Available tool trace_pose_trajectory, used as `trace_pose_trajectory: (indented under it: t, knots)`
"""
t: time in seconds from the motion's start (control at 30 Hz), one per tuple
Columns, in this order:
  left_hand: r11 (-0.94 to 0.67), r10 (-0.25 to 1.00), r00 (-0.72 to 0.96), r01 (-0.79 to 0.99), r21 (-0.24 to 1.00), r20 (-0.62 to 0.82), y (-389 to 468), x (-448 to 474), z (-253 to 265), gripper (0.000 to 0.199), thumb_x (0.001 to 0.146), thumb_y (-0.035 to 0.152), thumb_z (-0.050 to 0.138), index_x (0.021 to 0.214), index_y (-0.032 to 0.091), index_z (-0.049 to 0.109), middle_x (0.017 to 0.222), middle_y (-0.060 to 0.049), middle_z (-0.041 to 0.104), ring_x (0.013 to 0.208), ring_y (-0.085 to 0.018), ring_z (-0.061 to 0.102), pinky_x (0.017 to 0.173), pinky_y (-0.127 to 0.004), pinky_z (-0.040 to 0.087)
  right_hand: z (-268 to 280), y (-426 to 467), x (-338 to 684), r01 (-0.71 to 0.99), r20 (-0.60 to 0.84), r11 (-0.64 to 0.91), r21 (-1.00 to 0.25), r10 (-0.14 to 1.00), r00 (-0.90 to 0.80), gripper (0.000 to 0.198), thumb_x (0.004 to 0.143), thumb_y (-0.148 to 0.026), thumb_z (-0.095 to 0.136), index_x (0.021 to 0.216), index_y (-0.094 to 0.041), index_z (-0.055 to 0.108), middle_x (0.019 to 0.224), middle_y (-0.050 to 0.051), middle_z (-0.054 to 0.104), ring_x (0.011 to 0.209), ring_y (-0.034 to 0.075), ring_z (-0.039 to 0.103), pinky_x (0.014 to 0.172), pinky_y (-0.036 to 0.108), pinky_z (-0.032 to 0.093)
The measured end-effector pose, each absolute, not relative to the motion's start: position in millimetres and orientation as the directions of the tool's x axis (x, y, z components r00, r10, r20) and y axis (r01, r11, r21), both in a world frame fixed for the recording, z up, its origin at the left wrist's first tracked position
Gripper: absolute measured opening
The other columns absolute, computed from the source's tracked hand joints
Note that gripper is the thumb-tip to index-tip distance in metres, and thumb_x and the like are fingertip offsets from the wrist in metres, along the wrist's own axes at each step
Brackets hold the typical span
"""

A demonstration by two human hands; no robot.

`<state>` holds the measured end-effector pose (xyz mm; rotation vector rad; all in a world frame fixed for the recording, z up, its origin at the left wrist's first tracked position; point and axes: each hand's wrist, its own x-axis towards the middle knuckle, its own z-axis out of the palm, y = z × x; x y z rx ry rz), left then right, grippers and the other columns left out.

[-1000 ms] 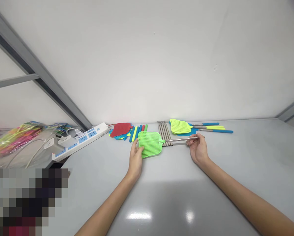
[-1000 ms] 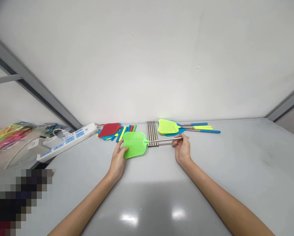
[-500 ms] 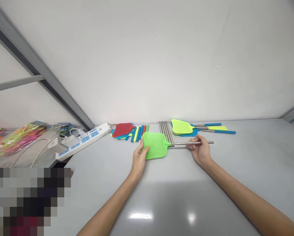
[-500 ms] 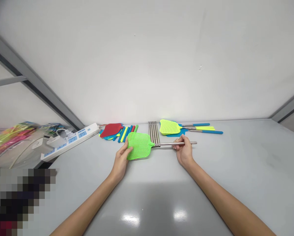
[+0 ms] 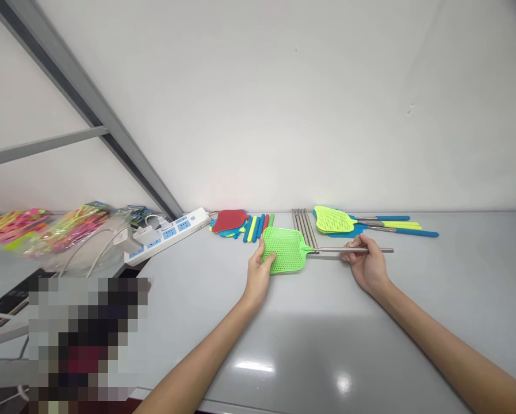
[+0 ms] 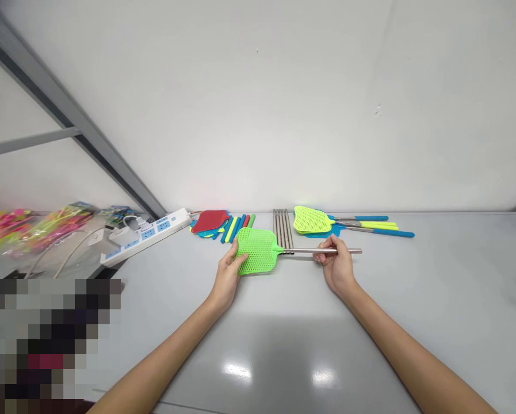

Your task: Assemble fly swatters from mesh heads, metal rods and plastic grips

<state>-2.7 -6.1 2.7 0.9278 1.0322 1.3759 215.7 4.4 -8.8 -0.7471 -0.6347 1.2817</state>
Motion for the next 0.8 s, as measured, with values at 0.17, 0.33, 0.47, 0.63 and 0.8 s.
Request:
trace_pose_trajectory:
  t: [0.17,0.33,0.47,0.63,0.8]
  knots:
    - [0.009,0.99,-0.13,-0.332,0.943,-0.055,-2.5,-6.3,-0.5,0.042,0.066,0.014,0.054,0.107,0.024,0.055,0.11,-0.002,0.056,0.112,-0.018,0.041,0.093,-0.03,0.031,-6.2,-0.1,213.9,-0.532,-0.006,0.088,-0.842,0.985,0.174,0.029,0.075,-0.033,0.043,0.052,-0.017,0.052,0.037,-0.002,0.042,0.039,0.011,0.041,0.045,0.025,0.034]
    - [0.03,0.987,-0.143,-0.308,0.951,-0.078,-2.4,-8.1,-1.4,0.044,0.068,0.015,0.052,0.111,0.02,0.052,0.114,-0.003,0.054,0.115,-0.018,0.037,0.095,-0.03,0.028,-7.9,-1.8,213.4,-0.446,-0.004,0.063,-0.893,0.989,0.146,0.03,0.075,-0.035,0.043,0.053,-0.017,0.053,0.043,0.0,0.047,0.043,0.012,0.043,0.046,0.025,0.034]
    - [0.045,0.987,-0.137,-0.283,0.958,-0.087,-3.5,-8.2,0.0,0.046,0.069,0.015,0.05,0.115,0.018,0.048,0.118,-0.004,0.051,0.115,-0.018,0.037,0.095,-0.031,0.028,-8.2,-2.4,213.0,-0.383,0.012,0.047,-0.923,0.996,0.093,0.033,0.078,-0.034,0.039,0.052,-0.018,0.051,0.042,0.001,0.047,0.045,0.012,0.043,0.048,0.024,0.034]
    - [0.049,0.986,-0.139,-0.276,0.96,-0.091,-3.2,-8.4,0.7,0.047,0.07,0.015,0.05,0.116,0.018,0.047,0.118,-0.004,0.05,0.115,-0.017,0.037,0.096,-0.029,0.027,-6.3,-2.7,211.9,-0.356,0.003,0.025,-0.934,0.998,0.062,0.036,0.079,-0.034,0.037,0.049,-0.018,0.048,0.041,0.0,0.044,0.044,0.012,0.041,0.048,0.025,0.032]
    - [0.052,0.984,-0.154,-0.25,0.967,-0.092,-1.5,-9.7,1.2,0.044,0.07,0.014,0.05,0.114,0.019,0.049,0.116,-0.003,0.053,0.115,-0.016,0.038,0.095,-0.028,0.029,-5.8,-3.1,209.6,-0.341,-0.019,-0.026,-0.94,0.999,-0.026,0.041,0.079,-0.035,0.036,0.043,-0.018,0.044,0.038,-0.001,0.038,0.042,0.012,0.039,0.049,0.026,0.03]
